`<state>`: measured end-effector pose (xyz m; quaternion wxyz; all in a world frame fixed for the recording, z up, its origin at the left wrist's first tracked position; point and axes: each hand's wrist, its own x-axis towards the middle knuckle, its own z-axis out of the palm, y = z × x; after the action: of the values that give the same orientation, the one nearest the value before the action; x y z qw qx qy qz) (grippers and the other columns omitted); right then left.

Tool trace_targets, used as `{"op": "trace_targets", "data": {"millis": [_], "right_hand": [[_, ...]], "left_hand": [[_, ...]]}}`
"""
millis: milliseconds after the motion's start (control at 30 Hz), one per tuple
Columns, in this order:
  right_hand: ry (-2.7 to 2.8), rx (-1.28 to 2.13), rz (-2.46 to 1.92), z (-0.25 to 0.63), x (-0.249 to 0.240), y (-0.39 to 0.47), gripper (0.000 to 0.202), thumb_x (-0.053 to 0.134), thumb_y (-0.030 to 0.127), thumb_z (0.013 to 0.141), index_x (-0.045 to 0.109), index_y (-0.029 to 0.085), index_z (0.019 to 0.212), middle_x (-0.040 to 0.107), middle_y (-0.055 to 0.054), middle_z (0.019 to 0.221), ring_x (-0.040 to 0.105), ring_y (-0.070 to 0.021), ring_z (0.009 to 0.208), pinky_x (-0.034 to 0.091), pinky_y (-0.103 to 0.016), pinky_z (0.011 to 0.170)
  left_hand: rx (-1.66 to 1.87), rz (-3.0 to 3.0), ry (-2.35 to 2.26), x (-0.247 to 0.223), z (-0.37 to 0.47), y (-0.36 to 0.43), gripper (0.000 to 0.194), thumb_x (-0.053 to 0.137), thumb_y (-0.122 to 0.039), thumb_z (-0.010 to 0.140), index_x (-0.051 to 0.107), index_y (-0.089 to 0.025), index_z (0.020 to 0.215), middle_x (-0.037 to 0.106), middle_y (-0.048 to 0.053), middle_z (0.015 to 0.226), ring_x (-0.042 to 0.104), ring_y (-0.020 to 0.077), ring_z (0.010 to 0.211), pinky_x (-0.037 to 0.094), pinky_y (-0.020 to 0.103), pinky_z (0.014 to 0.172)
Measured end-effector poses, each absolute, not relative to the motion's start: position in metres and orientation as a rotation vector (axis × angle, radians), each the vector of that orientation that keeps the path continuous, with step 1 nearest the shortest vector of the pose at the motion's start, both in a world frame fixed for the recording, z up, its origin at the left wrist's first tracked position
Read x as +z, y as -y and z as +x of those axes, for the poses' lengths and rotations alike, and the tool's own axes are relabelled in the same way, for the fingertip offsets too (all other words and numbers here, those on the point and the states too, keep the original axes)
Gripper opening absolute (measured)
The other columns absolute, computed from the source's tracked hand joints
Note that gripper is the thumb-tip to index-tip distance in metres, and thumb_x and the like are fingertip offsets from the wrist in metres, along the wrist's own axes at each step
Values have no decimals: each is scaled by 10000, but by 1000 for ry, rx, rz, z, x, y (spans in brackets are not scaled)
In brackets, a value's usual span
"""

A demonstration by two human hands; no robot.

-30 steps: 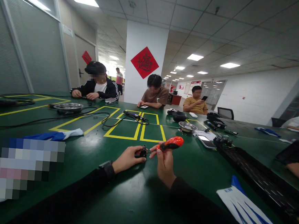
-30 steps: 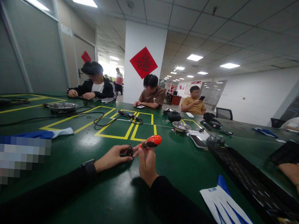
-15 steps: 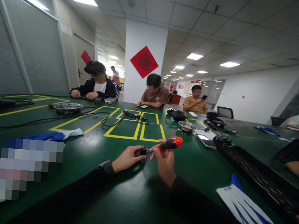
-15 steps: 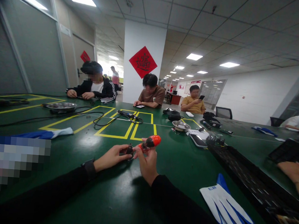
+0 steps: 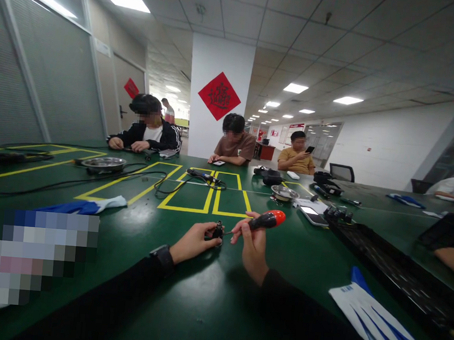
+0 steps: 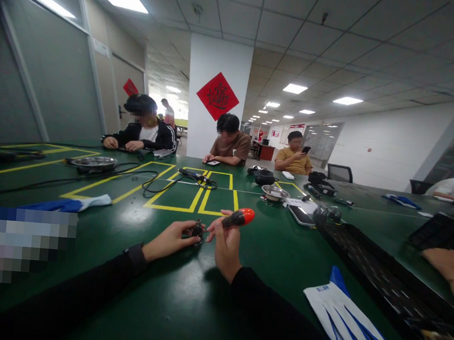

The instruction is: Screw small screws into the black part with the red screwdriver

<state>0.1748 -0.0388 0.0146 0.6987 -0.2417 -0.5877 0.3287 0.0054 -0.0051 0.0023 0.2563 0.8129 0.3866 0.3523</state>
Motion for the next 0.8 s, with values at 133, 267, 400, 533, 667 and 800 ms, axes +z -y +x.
{"op": "trace_targets", "data": {"millis": [133,267,400,533,667,800], "right_hand": [[1326,740,-524,175,15,40,205,436,293,891,391,220,1078,543,46,699,515,-95,478,442,-267,550],[1335,766,-441,177,13,41,299,493,255,848,385,226,1126,536,40,719,517,-99,502,448,-264,536],[1333,800,-447,178,14,42,356,498,239,839,388,221,1178,559,22,760,537,-97,524,470,-269,554],[1279,840,-570,174,21,43,386,543,231,825,407,213,1186,619,4,783,593,-113,567,503,-284,610],[1220,893,-571,171,25,43,424,595,223,793,411,219,1176,628,16,772,604,-114,549,508,-276,594],[1211,970,-496,173,24,43,327,506,250,847,427,201,1161,625,2,783,605,-118,573,506,-292,632]], "left_hand": [[959,2142,-1025,6,7,8,333,578,-328,751,636,-134,1015,673,50,909,595,190,825,457,284,779],[968,2083,-1025,10,9,10,322,583,-317,739,642,-124,990,680,50,894,603,193,812,459,290,785],[966,2071,-1010,12,10,11,306,576,-323,740,646,-127,964,682,50,888,608,201,830,459,294,794],[980,2094,-1066,13,9,13,303,571,-319,741,647,-131,966,679,54,907,603,199,830,452,291,794],[982,2133,-1081,13,8,13,279,570,-313,739,654,-128,931,675,44,855,596,186,781,449,280,764],[998,2129,-1086,13,9,15,277,565,-308,740,654,-126,928,671,42,840,588,183,773,450,275,751]]}}
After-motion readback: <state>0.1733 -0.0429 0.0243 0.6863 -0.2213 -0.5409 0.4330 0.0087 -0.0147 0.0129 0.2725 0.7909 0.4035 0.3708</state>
